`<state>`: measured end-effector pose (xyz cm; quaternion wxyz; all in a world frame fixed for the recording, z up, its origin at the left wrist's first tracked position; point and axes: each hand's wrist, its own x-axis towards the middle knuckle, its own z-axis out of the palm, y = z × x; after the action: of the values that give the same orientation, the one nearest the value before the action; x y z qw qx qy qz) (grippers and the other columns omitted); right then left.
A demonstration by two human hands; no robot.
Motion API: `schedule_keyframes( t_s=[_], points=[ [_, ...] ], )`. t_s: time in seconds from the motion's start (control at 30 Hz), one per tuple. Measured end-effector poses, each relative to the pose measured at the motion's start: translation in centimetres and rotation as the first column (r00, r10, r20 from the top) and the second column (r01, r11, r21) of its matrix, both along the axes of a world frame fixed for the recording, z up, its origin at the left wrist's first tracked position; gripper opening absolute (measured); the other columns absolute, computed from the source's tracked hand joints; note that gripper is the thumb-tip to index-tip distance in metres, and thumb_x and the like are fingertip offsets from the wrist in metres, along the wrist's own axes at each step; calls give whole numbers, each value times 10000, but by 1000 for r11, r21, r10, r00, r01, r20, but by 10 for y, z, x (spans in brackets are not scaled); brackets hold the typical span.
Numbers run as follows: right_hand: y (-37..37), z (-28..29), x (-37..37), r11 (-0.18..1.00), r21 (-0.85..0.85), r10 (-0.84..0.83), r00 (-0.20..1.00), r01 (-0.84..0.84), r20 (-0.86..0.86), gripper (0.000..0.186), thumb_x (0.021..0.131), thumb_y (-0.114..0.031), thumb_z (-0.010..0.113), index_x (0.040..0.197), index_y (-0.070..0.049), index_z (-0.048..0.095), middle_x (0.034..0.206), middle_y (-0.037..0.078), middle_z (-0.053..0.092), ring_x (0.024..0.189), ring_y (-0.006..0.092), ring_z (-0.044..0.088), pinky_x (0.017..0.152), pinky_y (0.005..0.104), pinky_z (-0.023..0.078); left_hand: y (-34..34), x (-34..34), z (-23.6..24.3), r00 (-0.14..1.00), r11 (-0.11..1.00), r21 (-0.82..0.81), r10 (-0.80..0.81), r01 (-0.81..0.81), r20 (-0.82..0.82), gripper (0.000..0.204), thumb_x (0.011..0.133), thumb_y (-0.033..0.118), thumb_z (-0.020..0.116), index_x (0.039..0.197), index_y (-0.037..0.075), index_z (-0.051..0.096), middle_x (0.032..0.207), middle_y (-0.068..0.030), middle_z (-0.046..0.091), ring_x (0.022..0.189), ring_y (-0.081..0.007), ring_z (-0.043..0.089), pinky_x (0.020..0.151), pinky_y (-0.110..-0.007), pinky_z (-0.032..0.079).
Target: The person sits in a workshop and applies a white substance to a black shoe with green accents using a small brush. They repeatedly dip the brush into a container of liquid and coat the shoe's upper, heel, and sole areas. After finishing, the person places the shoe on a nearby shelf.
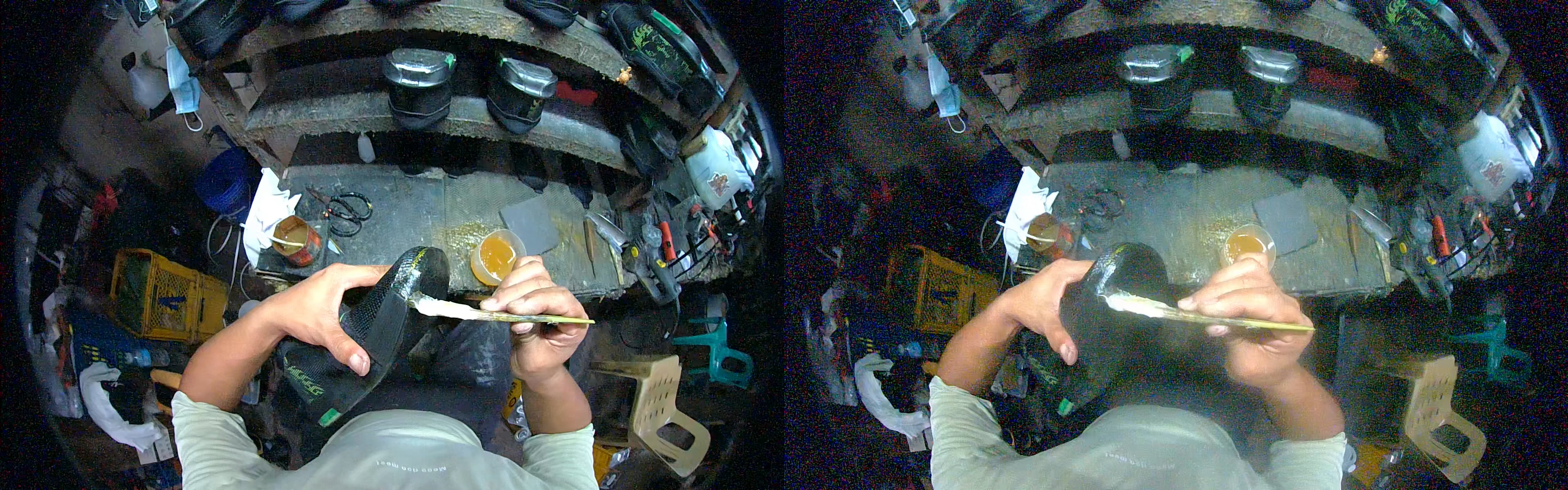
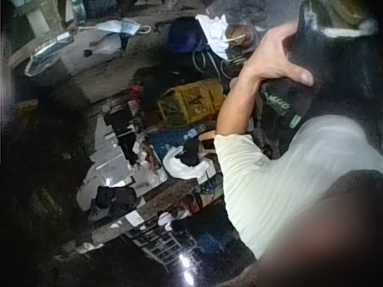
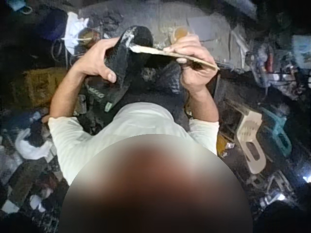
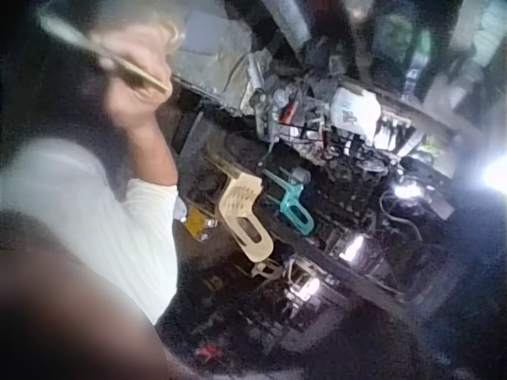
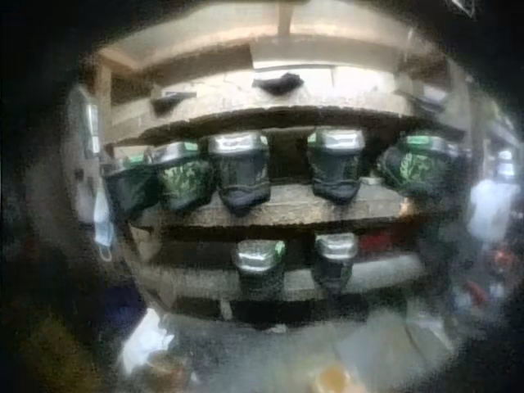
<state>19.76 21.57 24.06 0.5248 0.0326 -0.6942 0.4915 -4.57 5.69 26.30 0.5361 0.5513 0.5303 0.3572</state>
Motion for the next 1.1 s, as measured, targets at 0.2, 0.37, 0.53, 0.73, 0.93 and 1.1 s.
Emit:
schedule_keyframes(
  t_s=[0.2, 0.37, 0.53, 0.73, 0.93, 1.1],
  points=[
    [-1, -6, -6, 999, 37, -8, 998, 11, -65, 124, 867, -58, 768, 972, -48, 702, 934, 125, 781, 806, 235, 690, 786, 377, 488, 5, 3, -5, 986, 996, 4, 84, -86, 145, 1031, 508, 421, 1000, 1322, -69, 599, 1251, -112, 671, 1160, -194, 608, 1051, -351, 459],
    [-1, -7, -7, 995, 85, -37, 997, 43, -70, 174, 843, -41, 783, 998, -57, 706, 960, 130, 784, 814, 243, 697, 782, 377, 468, 6, 2, -11, 973, 996, -25, 88, -85, 214, 1045, 502, 469, 1006, 1303, -65, 600, 1222, -102, 678, 1105, -173, 630, 1003, -337, 492],
    [-4, -7, -9, 989, 128, -70, 996, 76, -47, 148, 882, -116, 768, 983, -83, 666, 889, 121, 774, 760, 221, 681, 788, 401, 433, 7, 3, -21, 953, 994, 6, 99, -105, 288, 1082, 512, 552, 994, 1305, -65, 591, 1203, -98, 682, 1069, -164, 640, 971, -325, 507],
    [-4, -12, -5, 965, 247, -87, 996, 92, -32, 142, 842, -109, 769, 981, -97, 739, 982, 88, 794, 821, 216, 709, 780, 379, 420, 7, 4, -33, 937, 984, 51, 148, -173, 317, 1101, 532, 634, 962, 1304, -58, 589, 1208, -94, 677, 1092, -165, 633, 984, -321, 503],
    [9, -19, 9, 977, 190, -89, 995, 94, -35, 186, 941, -254, 679, 924, -78, 738, 932, 81, 782, 861, 238, 701, 768, 405, 415, 1, -16, -57, 917, 950, -11, 303, -311, 260, 1343, 501, 695, 936, 1513, 22, 367, 1449, -172, 526, 1277, -293, 561, 1108, -438, 433],
    [50, -22, 52, 788, -5, -573, 737, 615, 358, 161, 952, -95, 712, 1063, 21, 733, 1035, 100, 741, 959, 188, 669, 899, 321, 516, -12, -41, -55, 734, 967, -15, 204, -255, 648, 1355, 553, 740, 881, 1578, 76, 294, 1513, -234, 476, 1317, -413, 545, 1122, -545, 428]
  ],
)
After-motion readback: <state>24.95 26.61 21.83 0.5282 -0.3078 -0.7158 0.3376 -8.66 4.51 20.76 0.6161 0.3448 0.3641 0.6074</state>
